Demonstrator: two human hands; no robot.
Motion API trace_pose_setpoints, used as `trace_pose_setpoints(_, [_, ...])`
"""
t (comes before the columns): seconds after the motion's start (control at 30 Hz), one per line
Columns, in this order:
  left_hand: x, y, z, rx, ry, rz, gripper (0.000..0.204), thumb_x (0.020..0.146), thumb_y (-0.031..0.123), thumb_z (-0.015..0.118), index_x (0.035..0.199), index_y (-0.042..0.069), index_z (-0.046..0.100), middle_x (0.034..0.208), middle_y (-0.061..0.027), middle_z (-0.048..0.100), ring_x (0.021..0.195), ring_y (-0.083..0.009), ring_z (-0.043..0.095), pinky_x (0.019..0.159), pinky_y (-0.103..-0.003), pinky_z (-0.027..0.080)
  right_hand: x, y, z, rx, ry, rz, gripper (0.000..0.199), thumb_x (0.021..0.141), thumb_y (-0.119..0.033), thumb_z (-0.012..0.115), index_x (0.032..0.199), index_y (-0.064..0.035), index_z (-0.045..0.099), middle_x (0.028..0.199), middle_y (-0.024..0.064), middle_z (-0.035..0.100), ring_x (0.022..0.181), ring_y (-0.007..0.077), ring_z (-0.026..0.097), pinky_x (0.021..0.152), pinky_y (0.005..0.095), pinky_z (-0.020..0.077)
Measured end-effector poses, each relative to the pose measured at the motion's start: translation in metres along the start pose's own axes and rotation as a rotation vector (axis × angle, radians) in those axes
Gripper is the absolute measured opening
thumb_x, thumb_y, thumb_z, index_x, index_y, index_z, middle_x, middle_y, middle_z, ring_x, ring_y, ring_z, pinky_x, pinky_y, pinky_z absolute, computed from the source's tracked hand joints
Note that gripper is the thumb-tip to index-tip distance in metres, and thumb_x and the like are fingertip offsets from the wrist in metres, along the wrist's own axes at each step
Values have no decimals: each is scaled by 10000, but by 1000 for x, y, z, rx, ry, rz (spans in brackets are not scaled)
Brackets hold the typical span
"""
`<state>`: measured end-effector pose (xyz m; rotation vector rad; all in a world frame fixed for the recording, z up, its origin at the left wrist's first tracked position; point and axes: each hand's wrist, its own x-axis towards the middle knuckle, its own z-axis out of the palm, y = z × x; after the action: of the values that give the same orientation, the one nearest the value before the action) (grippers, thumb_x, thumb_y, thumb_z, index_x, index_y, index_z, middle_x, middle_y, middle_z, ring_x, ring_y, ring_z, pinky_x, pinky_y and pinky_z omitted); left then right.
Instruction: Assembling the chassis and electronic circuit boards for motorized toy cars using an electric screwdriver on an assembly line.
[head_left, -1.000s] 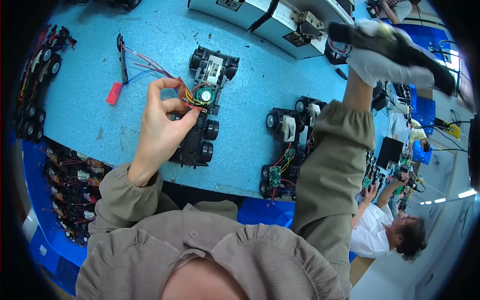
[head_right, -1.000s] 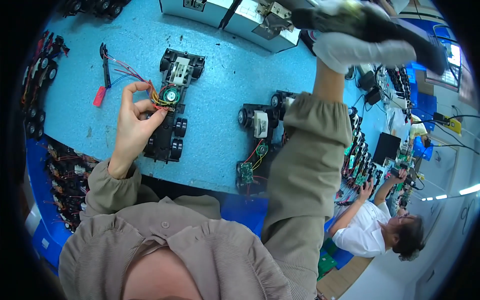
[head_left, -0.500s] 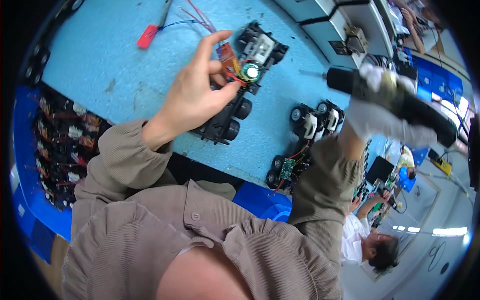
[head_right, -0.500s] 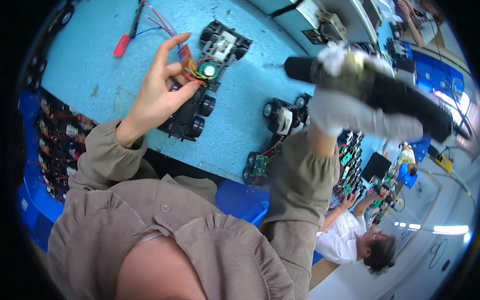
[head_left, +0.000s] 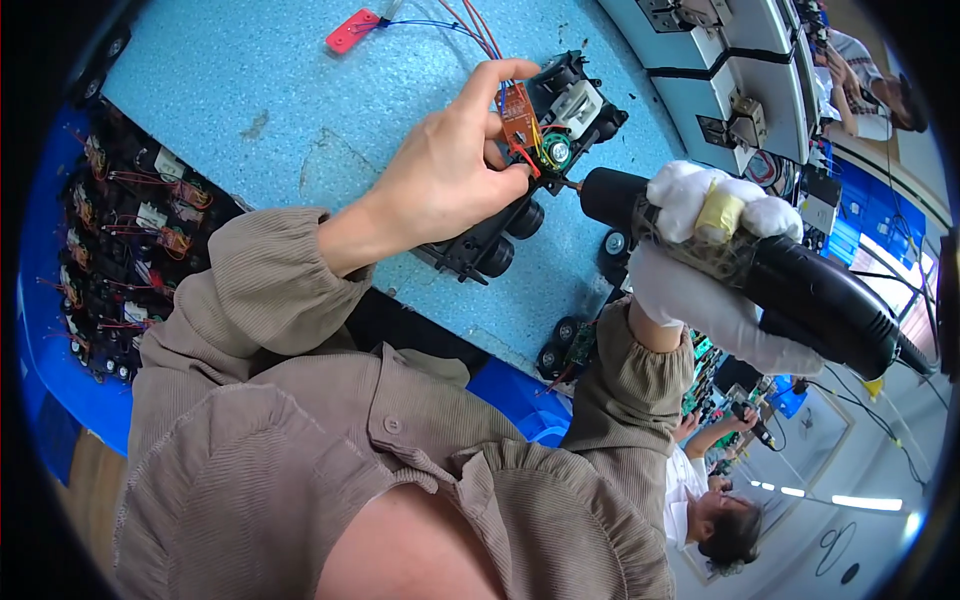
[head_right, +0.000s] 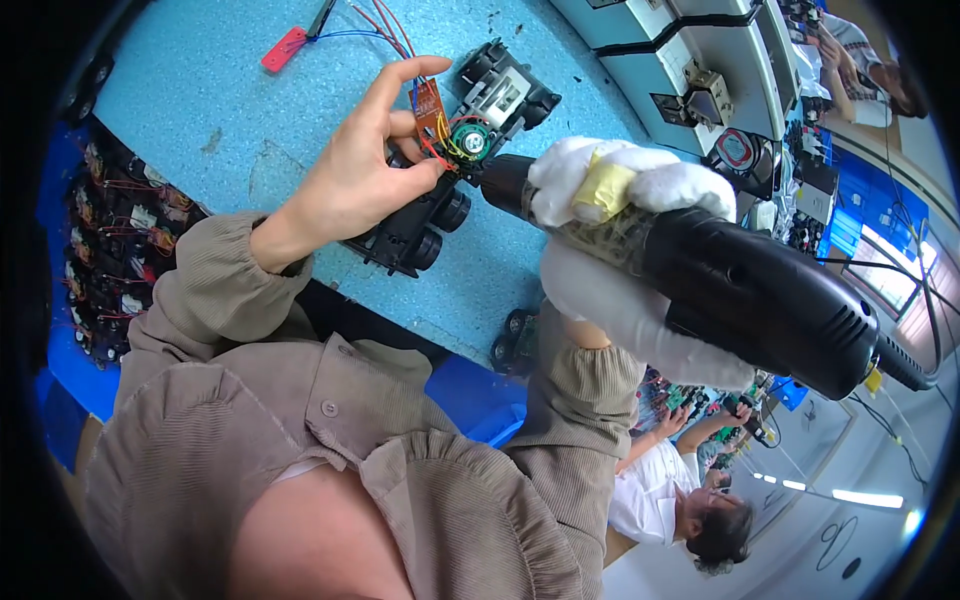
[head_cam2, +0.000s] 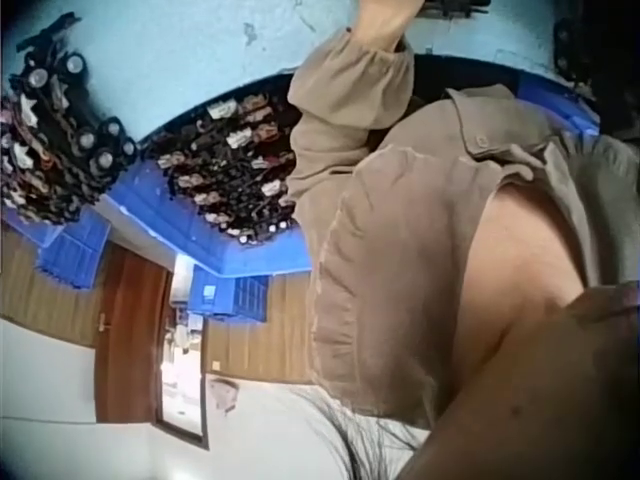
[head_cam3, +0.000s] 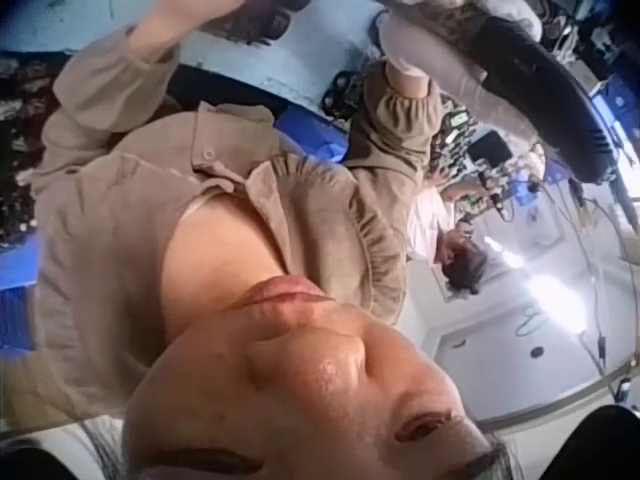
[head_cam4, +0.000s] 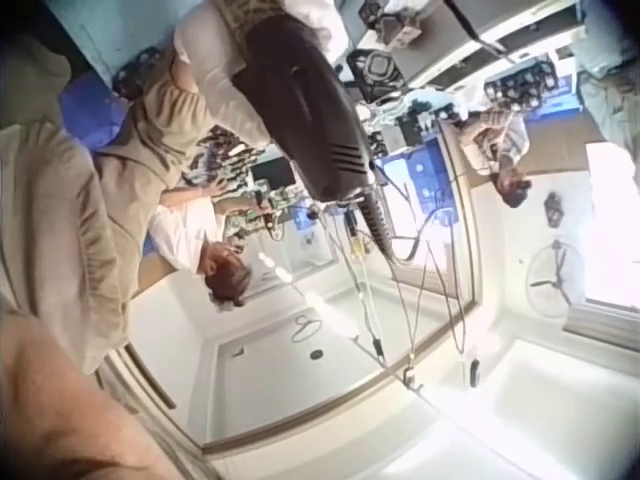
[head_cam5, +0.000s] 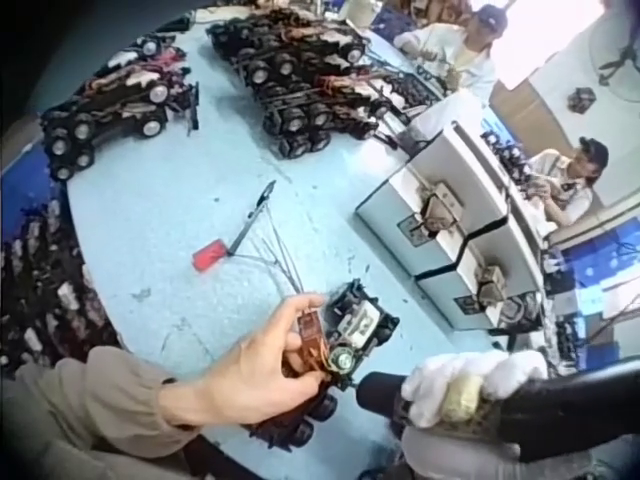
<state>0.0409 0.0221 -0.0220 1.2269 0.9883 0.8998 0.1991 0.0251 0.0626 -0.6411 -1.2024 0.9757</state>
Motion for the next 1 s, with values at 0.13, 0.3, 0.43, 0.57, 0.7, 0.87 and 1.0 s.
trace_pose_setpoints(0.13, [-2, 3, 0, -15, 11, -17, 629, 713, 50, 589, 1283, 71, 324, 838, -135, 661, 721, -233, 657, 673, -335, 489, 3, 3, 3, 39, -12, -9, 958, 593, -931, 290, 841, -40, 535, 590, 78, 494, 406, 185, 437, 397, 329, 348])
trace_pose_setpoints(0.3, [-5, 5, 2, 25, 19, -34, 682, 740, -17, 609, 1336, 77, 292, 780, -85, 626, 704, -125, 600, 718, -279, 451, 6, 7, 7, 114, -107, 3, 988, 575, -931, 333, 845, 1, 515, 599, 112, 498, 403, 195, 434, 391, 332, 361])
trace_pose_setpoints(0.43, [-10, 0, 7, 82, 79, 60, 688, 734, -9, 620, 1334, 66, 292, 771, -79, 630, 697, -124, 594, 739, -275, 448, 5, 6, 12, 99, -116, 22, 1022, 550, -934, 362, 869, 26, 510, 607, 134, 501, 414, 214, 440, 397, 338, 379])
trace_pose_setpoints(0.57, [-12, -3, 12, 149, 154, 106, 702, 738, -5, 621, 1341, 51, 266, 762, -78, 630, 698, -124, 586, 759, -277, 444, 5, 13, 7, 50, -182, -32, 1056, 531, -939, 370, 898, 42, 510, 618, 146, 502, 440, 234, 455, 411, 344, 397])
trace_pose_setpoints(0.7, [-17, -10, 16, 90, 202, 144, 726, 744, -3, 619, 1353, 37, 225, 764, -81, 628, 713, -126, 576, 769, -278, 441, 3, 13, 4, 32, -199, -51, 1069, 527, -941, 365, 911, 46, 511, 635, 149, 504, 462, 241, 464, 423, 347, 400])
trace_pose_setpoints(0.87, [-20, -9, 19, 125, 217, 174, 759, 715, -4, 608, 1356, 34, 203, 786, -93, 630, 731, -151, 576, 762, -288, 450, 1, 10, 3, 56, -156, -4, 1075, 532, -943, 353, 921, 47, 514, 667, 151, 508, 489, 241, 469, 436, 349, 392])
trace_pose_setpoints(1.0, [-20, -8, 17, 144, 209, 193, 761, 692, 2, 595, 1348, 35, 211, 809, -101, 633, 735, -171, 575, 753, -297, 459, 7, 13, 6, 20, -339, -23, 1078, 531, -949, 334, 919, 41, 516, 659, 143, 502, 479, 227, 453, 424, 347, 369])
